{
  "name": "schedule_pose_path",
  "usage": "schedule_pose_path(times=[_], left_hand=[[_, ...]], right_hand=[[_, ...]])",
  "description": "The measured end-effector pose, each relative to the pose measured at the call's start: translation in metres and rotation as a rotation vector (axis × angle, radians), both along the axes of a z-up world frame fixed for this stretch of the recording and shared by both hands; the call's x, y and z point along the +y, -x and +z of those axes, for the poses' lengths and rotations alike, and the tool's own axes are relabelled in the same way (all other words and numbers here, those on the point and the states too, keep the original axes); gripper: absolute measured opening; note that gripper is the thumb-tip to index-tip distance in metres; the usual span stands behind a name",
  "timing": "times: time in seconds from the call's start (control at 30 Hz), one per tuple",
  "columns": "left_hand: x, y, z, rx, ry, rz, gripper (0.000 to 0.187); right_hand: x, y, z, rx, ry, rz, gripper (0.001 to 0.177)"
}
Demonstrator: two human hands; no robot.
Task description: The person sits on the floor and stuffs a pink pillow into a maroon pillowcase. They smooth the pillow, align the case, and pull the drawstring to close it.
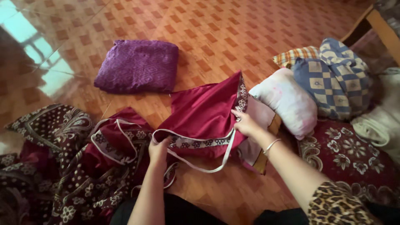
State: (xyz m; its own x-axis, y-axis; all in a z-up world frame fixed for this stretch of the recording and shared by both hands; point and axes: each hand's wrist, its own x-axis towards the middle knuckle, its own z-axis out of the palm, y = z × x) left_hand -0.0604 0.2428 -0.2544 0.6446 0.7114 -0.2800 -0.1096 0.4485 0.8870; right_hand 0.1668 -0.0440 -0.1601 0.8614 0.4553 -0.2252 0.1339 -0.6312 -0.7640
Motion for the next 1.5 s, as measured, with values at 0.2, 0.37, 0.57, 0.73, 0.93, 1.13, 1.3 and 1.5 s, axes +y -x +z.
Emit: schedule_pose_path(times=[0.2,0.37,0.57,0.73,0.93,1.13,1.3,1.5], left_hand=[[-0.010,0.005,0.031,0.155,0.075,-0.088,0.023],[-0.011,0.014,0.052,0.076,0.080,0.193,0.020],[0.010,0.019,0.029,-0.074,-0.139,0.433,0.019],[0.008,0.030,0.080,-0.163,-0.195,0.553,0.028],[-0.007,0.057,0.185,0.045,-1.270,0.684,0.056],[-0.007,0.038,0.130,-0.097,-0.815,0.447,0.052],[-0.024,0.020,0.059,0.407,-0.779,-0.768,0.035],[-0.049,0.016,0.083,0.528,-0.764,-0.732,0.042]], right_hand=[[0.006,0.025,0.033,0.085,-0.232,0.304,0.065],[0.018,0.075,0.105,0.249,-0.315,0.438,0.054],[0.026,0.090,0.148,0.618,-0.578,0.435,0.034],[0.080,0.045,0.138,0.110,-0.219,0.186,0.030],[0.134,0.035,0.211,-0.431,-0.963,0.371,0.022],[0.121,-0.026,0.138,-0.787,-0.289,0.174,0.033],[0.022,-0.064,0.016,-0.488,0.088,0.139,0.070],[-0.067,-0.021,-0.005,-0.596,0.638,0.297,0.081]])
